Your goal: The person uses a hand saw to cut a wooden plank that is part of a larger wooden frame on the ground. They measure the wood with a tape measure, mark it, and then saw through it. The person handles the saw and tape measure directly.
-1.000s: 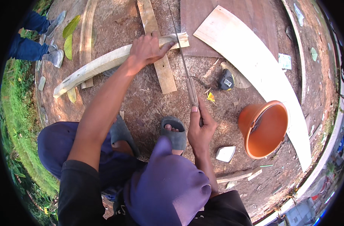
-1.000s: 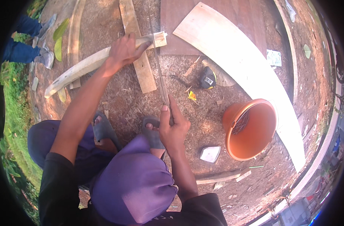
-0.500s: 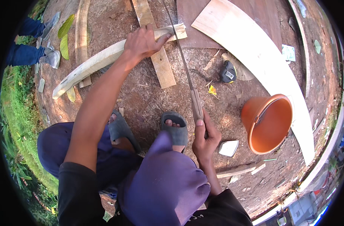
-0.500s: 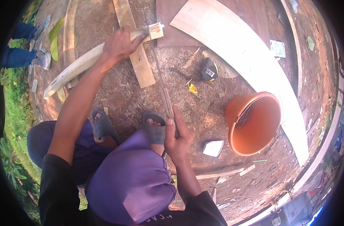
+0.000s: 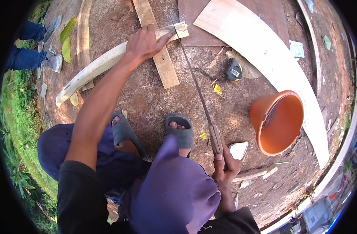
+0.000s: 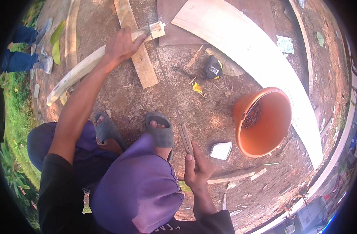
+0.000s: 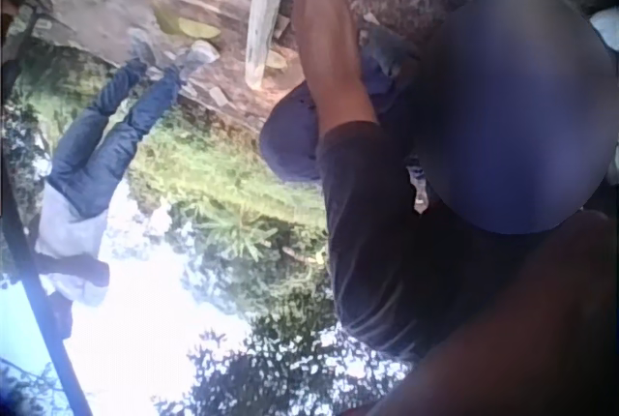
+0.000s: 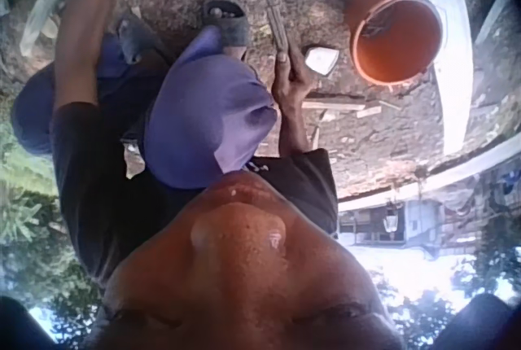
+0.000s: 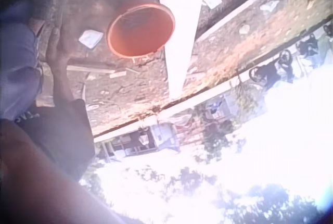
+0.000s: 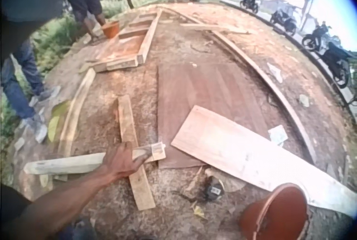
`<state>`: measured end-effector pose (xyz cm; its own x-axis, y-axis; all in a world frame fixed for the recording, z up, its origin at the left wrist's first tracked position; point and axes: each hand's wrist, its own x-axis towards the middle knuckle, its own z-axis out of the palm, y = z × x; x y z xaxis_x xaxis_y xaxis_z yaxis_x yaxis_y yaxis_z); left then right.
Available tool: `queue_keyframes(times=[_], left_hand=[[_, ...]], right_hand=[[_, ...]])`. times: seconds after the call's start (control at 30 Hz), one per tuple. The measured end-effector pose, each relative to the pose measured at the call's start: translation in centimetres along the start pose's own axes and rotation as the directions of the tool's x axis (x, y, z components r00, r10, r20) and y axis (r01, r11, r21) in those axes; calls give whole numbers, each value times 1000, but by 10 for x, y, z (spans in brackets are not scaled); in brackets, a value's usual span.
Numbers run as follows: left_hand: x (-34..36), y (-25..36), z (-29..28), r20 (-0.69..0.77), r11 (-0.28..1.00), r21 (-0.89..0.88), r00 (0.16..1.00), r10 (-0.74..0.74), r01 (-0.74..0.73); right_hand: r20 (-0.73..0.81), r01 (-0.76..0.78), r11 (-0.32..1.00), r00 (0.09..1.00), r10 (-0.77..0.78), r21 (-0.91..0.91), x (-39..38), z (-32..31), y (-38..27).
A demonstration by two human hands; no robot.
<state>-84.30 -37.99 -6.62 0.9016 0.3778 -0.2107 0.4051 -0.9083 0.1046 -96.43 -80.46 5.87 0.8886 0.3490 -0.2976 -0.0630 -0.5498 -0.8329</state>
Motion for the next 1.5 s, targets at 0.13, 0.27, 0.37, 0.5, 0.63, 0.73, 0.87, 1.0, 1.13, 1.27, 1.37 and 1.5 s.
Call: queue_keyframes(times=[0.13,0.27,0.37,0.5,0.63,0.73,0.87,1.0,1.13,1.27,1.37,1.5], left_hand=[[1,-2,9,-51,1000,18,998,25,-24],[-2,2,9,5,1000,-21,1000,-1,1],[-2,6,-5,103,998,-61,995,-13,19],[3,-3,1,22,1000,22,1000,19,-20],[-1,-1,1,17,1000,3,1000,3,-3],[10,4,0,-21,1000,-5,1000,19,-19],[11,-9,-5,33,1000,-19,999,-10,11],[0,-9,22,-136,1000,15,990,25,-24],[17,-8,23,-248,998,24,967,58,-54],[9,-30,24,-172,997,39,982,71,-65],[11,-27,25,-111,999,12,993,38,-37],[14,-22,22,-221,997,31,972,79,-74]], right_hand=[[-44,31,1000,999,-30,8,-3,15,3],[-70,-3,998,998,7,66,57,57,-17],[-31,-46,994,998,49,100,81,70,-25],[-79,101,993,992,-97,56,27,43,-6],[-95,90,988,992,-79,129,75,71,-34],[-69,-24,992,997,33,124,137,97,-44],[-70,108,992,992,-104,65,57,57,-10],[-47,16,996,999,-12,87,38,42,-19],[-32,-51,993,998,55,110,127,89,-44],[-12,23,994,1000,-22,106,67,61,-16],[23,13,994,1000,-16,104,32,27,-15],[12,-2,997,1000,1,79,112,77,-59]])
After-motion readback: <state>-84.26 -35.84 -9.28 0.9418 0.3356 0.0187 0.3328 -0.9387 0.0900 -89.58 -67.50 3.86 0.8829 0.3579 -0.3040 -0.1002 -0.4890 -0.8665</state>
